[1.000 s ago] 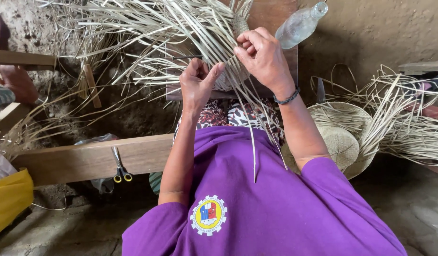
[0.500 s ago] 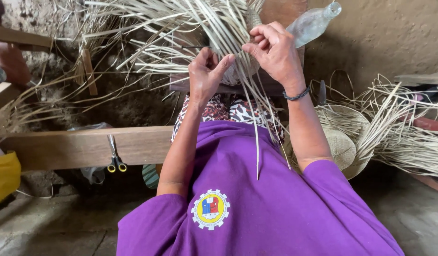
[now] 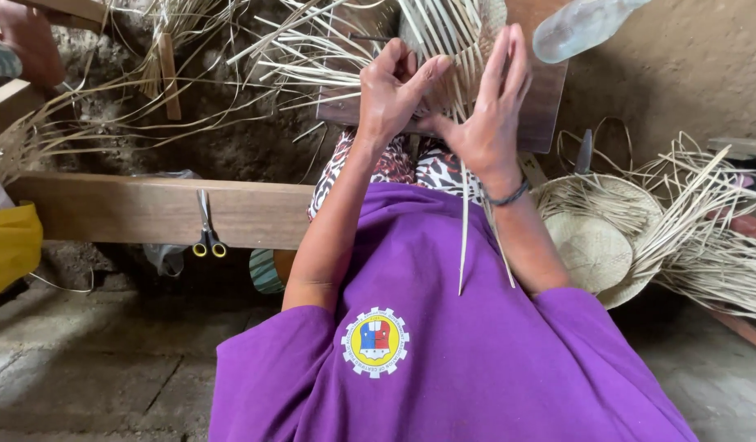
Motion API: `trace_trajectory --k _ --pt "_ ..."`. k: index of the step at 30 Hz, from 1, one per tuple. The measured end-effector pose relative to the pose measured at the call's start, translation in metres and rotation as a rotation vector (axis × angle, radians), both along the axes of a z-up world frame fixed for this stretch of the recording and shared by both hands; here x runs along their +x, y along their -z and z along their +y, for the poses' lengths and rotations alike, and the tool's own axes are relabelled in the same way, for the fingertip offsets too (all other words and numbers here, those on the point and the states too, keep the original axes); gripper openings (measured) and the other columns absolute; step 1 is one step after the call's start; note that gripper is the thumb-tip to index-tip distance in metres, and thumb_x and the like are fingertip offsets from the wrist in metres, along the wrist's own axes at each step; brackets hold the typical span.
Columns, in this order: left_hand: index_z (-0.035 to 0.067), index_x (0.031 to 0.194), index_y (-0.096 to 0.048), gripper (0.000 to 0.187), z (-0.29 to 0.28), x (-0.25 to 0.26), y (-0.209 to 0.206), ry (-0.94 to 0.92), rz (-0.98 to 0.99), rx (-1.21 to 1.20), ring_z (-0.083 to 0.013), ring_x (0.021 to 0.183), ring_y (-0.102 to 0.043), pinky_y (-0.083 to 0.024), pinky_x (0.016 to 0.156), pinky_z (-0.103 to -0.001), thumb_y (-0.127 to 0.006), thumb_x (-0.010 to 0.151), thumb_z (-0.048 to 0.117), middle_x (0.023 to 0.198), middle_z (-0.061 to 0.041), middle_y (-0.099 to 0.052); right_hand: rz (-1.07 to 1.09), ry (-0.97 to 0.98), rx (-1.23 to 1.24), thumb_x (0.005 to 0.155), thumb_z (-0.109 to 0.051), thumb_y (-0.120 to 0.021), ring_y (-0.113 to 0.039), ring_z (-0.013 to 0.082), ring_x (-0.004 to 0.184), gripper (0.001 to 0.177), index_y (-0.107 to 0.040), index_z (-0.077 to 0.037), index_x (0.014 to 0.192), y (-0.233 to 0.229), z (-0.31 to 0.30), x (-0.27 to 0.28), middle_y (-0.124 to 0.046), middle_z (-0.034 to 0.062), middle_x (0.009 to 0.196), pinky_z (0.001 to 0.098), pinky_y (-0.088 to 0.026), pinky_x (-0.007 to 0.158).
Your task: Weaving straw fibers around a plastic bottle mold to create a hat.
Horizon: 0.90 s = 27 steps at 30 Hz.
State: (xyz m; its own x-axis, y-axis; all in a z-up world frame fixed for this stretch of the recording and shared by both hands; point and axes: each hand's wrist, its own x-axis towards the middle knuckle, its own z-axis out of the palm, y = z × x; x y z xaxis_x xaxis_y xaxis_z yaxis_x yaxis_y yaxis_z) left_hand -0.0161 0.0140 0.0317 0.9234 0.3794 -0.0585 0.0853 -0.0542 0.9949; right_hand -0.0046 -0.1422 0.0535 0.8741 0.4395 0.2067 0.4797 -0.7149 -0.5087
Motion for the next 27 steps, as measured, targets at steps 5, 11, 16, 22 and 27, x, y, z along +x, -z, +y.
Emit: trace_trajectory --k 5,11,16,22,27 --pt "0.016 0.063 -0.030 0.049 -0.002 0.002 -0.008 -0.021 -0.017 0.034 -0.0052 0.055 -0.028 -0.026 0.049 -0.023 -0.074 0.080 0.031 0.056 0.007 -0.031 0.105 0.082 -0.051 0.097 -0.064 -0.049 -0.007 0.0420 0.149 0.101 0.008 0.002 0.148 0.038 -0.020 -0.037 0.001 0.0250 0.156 0.0491 -0.020 0.127" --pt "0.010 0.076 -0.039 0.035 -0.010 -0.001 -0.010 -0.155 -0.408 0.621 -0.0147 0.061 -0.031 -0.030 0.054 -0.029 -0.065 0.088 0.030 0.069 0.000 -0.035 0.296 0.150 -0.336 0.096 -0.014 -0.054 -0.052 0.0466 0.082 0.075 -0.004 -0.008 0.151 0.089 -0.082 -0.052 -0.047 0.0197 0.115 0.0505 -0.040 0.069" --pt "0.001 0.107 -0.062 0.019 -0.019 -0.001 0.005 0.067 -0.620 1.015 -0.0332 0.109 -0.052 -0.045 0.094 -0.045 -0.047 0.095 0.006 0.115 -0.013 -0.051 0.326 0.059 -0.268 0.096 -0.023 -0.060 -0.052 0.0421 0.092 0.059 -0.032 -0.003 0.143 0.088 -0.118 -0.055 -0.051 0.0199 0.104 0.0495 -0.043 0.078" --pt "-0.007 0.141 -0.043 0.046 -0.026 0.005 -0.003 0.602 -0.437 1.281 -0.0337 0.135 -0.025 -0.021 0.112 -0.050 -0.050 0.113 0.029 0.145 -0.019 -0.036 0.687 0.009 -0.212 0.088 -0.052 -0.055 -0.044 0.0421 0.114 0.083 -0.021 -0.002 0.147 0.064 -0.113 -0.052 -0.048 0.0255 0.125 0.0483 -0.039 0.091" --pt "-0.009 0.146 -0.038 0.051 -0.024 0.007 -0.005 0.785 -0.345 1.253 -0.0340 0.135 -0.019 -0.016 0.110 -0.055 -0.057 0.114 0.026 0.149 -0.020 -0.032 0.520 -0.049 0.014 0.082 -0.054 -0.061 -0.047 0.0350 0.119 0.085 -0.034 0.000 0.142 0.041 -0.156 -0.052 -0.048 0.0235 0.128 0.0443 -0.040 0.100"
